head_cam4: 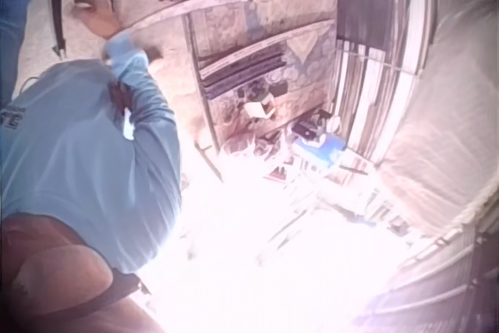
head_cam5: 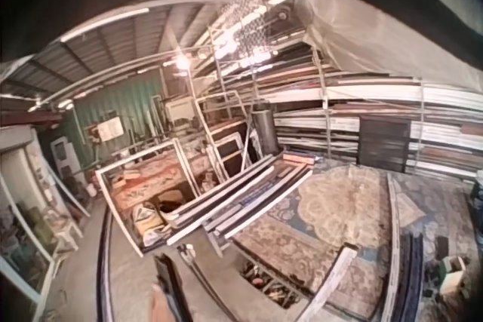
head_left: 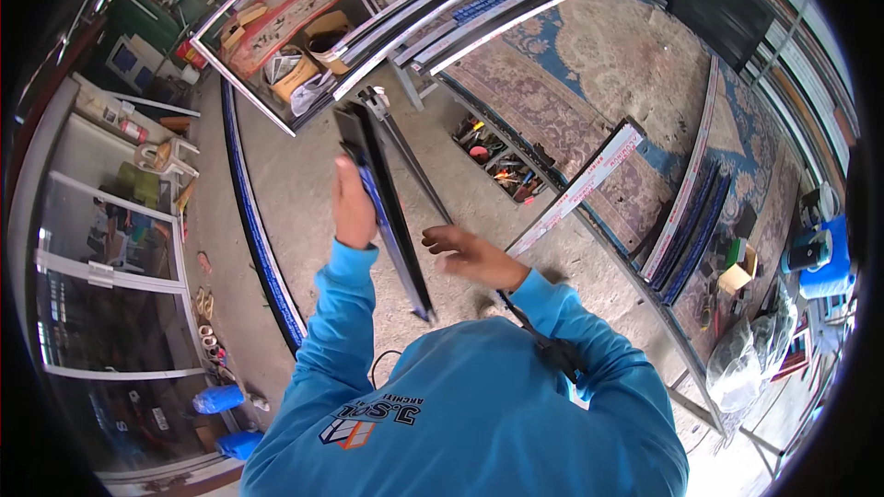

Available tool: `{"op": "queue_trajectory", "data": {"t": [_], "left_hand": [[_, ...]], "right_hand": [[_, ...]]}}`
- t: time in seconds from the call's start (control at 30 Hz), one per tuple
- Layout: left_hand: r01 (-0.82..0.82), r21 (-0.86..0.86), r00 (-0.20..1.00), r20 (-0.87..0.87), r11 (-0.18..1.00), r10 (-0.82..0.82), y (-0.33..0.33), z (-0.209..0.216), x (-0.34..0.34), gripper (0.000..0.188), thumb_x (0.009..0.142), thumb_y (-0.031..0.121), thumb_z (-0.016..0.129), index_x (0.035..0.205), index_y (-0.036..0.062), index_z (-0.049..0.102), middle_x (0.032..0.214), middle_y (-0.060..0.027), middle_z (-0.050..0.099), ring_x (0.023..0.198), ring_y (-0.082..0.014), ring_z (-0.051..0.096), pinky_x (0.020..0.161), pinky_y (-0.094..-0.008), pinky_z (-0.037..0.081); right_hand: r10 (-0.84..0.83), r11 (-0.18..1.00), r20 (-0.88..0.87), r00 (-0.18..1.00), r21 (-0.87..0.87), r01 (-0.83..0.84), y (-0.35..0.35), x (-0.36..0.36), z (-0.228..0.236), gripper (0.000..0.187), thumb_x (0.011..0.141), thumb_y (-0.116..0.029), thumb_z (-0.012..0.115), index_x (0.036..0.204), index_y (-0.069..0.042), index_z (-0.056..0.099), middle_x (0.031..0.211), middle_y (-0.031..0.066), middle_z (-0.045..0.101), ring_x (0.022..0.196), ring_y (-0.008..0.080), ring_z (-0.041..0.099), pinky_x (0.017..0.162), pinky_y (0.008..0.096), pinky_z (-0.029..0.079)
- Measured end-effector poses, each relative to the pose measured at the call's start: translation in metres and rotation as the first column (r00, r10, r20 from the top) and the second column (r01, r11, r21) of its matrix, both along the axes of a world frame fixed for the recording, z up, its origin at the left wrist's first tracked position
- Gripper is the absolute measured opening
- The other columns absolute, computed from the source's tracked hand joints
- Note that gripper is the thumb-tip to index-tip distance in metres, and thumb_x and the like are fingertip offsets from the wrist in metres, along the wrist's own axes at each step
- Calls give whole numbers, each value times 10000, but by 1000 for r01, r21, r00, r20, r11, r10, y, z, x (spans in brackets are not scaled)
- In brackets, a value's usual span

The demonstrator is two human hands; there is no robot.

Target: Assembling and inspecting aluminum window or door frame components using small hardware and a screwdriver.

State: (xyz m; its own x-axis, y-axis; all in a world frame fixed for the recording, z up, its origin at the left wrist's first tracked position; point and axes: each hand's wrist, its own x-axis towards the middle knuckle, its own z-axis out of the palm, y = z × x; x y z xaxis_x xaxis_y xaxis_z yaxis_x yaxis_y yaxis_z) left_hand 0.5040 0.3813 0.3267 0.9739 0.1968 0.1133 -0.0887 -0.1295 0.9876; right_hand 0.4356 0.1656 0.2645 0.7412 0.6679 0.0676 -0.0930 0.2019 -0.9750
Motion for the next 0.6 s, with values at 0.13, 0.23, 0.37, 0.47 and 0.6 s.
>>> {"op": "queue_trajectory", "data": {"t": [0.13,0.23,0.37,0.47,0.6], "left_hand": [[-82,-372,988,91,925,125,-27,80,6,714,962,644,250,1241,46,522,671,-40,530,520,-172,514,492,-287,455],[-51,-520,975,158,853,155,-11,75,22,699,967,631,267,1249,39,508,800,-72,577,680,-191,572,619,-343,500],[-82,-477,982,111,875,152,33,29,69,658,986,587,301,1285,33,496,1103,-94,622,1011,-221,573,911,-329,434],[-144,-293,989,-65,945,131,36,-7,108,803,949,667,261,1441,40,362,1413,-128,457,1314,-268,397,1106,-409,233],[-89,-185,994,44,979,98,39,-48,158,762,969,616,284,1399,4,429,1461,-177,404,1382,-278,334,1131,-339,214]], "right_hand": [[-28,955,384,923,-263,138,4,-8,21,724,826,-210,736,1393,12,346,1204,210,563,1106,251,561,946,342,447],[-65,943,241,968,-301,138,-8,3,8,641,834,-198,709,1350,3,388,1102,255,609,1004,299,639,838,371,498],[-194,907,444,875,-259,332,-22,7,47,503,871,-134,639,1305,-8,418,924,243,632,855,345,666,736,383,502],[-258,868,440,860,-286,406,-35,3,53,503,885,-124,612,1325,-4,403,941,239,638,854,361,669,755,374,507],[-344,814,446,826,-298,499,-37,-5,46,535,879,-128,621,1344,9,394,971,249,640,874,360,669,765,370,511]]}}
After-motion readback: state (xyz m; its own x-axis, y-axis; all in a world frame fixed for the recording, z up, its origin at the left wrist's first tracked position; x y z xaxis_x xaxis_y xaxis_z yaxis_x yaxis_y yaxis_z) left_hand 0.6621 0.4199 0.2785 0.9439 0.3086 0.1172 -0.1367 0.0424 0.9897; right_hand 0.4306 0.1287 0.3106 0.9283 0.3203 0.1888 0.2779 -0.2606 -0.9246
